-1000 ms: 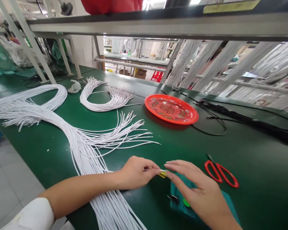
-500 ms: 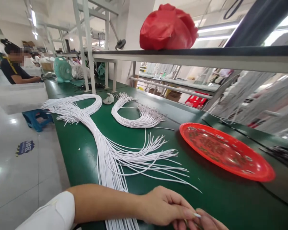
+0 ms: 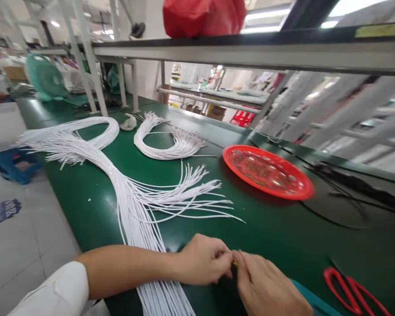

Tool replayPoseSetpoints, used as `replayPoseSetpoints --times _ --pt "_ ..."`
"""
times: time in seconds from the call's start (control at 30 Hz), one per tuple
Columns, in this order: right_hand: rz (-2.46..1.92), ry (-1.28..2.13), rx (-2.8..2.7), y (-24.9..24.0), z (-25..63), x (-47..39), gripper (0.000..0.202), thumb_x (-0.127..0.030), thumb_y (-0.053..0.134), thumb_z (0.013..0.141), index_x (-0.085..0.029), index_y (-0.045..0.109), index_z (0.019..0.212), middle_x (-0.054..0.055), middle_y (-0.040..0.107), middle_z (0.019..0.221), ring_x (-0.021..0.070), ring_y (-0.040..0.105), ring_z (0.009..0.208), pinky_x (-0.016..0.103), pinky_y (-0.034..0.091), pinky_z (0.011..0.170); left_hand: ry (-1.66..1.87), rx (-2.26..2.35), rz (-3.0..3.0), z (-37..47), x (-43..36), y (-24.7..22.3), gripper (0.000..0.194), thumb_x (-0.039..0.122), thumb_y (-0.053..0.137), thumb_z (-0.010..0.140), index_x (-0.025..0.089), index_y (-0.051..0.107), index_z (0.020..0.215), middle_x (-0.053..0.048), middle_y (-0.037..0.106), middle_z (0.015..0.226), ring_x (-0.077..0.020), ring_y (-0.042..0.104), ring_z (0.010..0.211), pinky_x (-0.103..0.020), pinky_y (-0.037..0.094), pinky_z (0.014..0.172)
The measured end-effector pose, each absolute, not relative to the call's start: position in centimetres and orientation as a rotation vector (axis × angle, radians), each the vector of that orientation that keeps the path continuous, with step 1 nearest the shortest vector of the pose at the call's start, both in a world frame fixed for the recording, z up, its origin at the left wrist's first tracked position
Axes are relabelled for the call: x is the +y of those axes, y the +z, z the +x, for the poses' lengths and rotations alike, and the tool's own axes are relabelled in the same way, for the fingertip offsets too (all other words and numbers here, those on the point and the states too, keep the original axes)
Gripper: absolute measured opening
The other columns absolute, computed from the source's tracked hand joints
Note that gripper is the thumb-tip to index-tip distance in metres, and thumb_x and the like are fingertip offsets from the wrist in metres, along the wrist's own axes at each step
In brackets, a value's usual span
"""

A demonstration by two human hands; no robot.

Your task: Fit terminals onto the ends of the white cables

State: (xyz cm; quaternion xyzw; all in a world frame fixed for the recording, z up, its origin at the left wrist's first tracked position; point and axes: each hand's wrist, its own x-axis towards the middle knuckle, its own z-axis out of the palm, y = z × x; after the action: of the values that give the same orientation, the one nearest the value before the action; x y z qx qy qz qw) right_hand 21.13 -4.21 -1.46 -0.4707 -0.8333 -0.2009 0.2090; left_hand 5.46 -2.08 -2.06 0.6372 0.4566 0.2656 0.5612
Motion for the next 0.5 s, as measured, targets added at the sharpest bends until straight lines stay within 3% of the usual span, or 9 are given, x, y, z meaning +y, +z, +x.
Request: replayPoseSetpoints --times 0.17,0.27,0.37,0.5 --pt "-1.356 -0.628 -2.282 0.0 19.9 -4.3 0.030 -0.019 0.042 0.083 -0.020 0.051 0.054 0.001 0.050 0.049 0.0141 0.048 0.050 0.028 0.031 0.054 0.641 1.065 1.476 5.6 -2.3 -2.1 0.032 0.035 0.036 0.081 0.013 0.058 0.077 0.000 0.060 0.061 -0.0042 0.043 0.037 -0.013 0.033 0.035" --pt "-1.357 -0.472 -2.265 0.0 19.9 -4.2 0.031 -0.020 0.040 0.084 -0.020 0.049 0.055 0.000 0.050 0.050 0.0127 0.047 0.050 0.027 0.031 0.052 0.685 1.090 1.513 5.6 -2.6 -2.0 0.029 0.033 0.038 0.081 0.014 0.059 0.076 0.000 0.061 0.063 -0.0044 0.044 0.042 -0.014 0.034 0.040" --pt "-1.397 -0.176 -2.251 0.4 20.2 -4.5 0.030 -0.023 0.039 0.084 -0.020 0.049 0.057 0.000 0.053 0.053 0.0111 0.048 0.050 0.024 0.032 0.050 0.734 1.073 1.584 5.5 -2.7 -1.8 0.028 0.032 0.041 0.081 0.014 0.060 0.073 0.000 0.061 0.061 -0.0056 0.047 0.048 -0.015 0.035 0.046" --pt "-1.422 0.461 -2.306 1.8 20.8 -5.5 0.032 -0.027 0.039 0.083 -0.021 0.048 0.053 -0.003 0.053 0.051 0.0090 0.048 0.046 0.019 0.036 0.046 0.791 1.102 1.557 5.5 -2.2 -1.5 0.029 0.033 0.041 0.082 0.014 0.061 0.076 0.000 0.061 0.061 -0.0060 0.046 0.049 -0.017 0.036 0.049"
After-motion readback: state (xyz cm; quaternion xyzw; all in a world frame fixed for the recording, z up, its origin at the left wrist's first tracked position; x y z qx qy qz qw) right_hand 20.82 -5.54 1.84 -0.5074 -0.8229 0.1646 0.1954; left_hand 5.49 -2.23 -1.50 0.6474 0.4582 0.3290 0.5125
